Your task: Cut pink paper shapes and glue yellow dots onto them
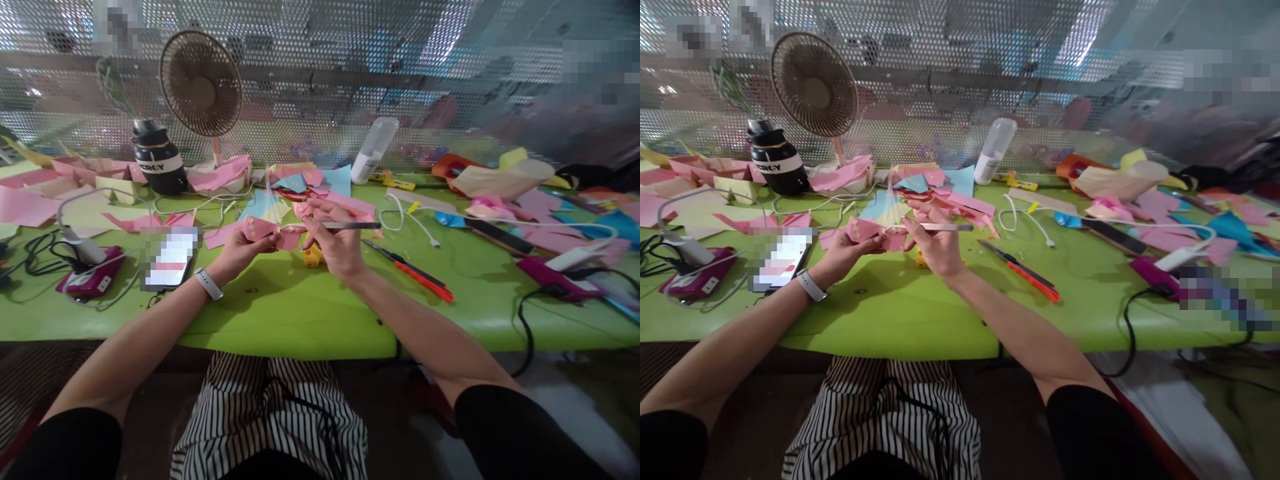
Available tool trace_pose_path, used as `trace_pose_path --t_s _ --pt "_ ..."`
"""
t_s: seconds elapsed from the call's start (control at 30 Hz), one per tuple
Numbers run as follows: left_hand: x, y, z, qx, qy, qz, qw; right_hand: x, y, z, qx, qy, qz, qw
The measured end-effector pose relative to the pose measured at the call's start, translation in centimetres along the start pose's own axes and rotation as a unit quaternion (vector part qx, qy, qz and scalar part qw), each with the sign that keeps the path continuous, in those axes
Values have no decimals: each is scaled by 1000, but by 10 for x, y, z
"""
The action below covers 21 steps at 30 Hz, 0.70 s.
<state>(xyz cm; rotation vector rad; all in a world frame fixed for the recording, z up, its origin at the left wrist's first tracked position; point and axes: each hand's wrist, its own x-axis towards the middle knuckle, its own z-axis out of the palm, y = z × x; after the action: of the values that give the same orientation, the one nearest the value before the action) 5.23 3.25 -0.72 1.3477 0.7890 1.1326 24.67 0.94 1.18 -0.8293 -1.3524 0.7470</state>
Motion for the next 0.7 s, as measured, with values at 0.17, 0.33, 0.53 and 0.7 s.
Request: trace_pose_path --t_s 0.17,0.33,0.53,0.7 --pt "0 1 1 13 1 6 1000 -1 0 0 8 1 -8 1000" --pt "-1 1 1 18 -9 21 1000 -2 1 2 -2 -2 -26 1000" --pt "-1 2 2 16 -13 25 999 -2 2 2 7 -11 -18 1000" --pt "0 1 1 20 -9 29 999 -3 3 2 -7 -8 -11 1000"
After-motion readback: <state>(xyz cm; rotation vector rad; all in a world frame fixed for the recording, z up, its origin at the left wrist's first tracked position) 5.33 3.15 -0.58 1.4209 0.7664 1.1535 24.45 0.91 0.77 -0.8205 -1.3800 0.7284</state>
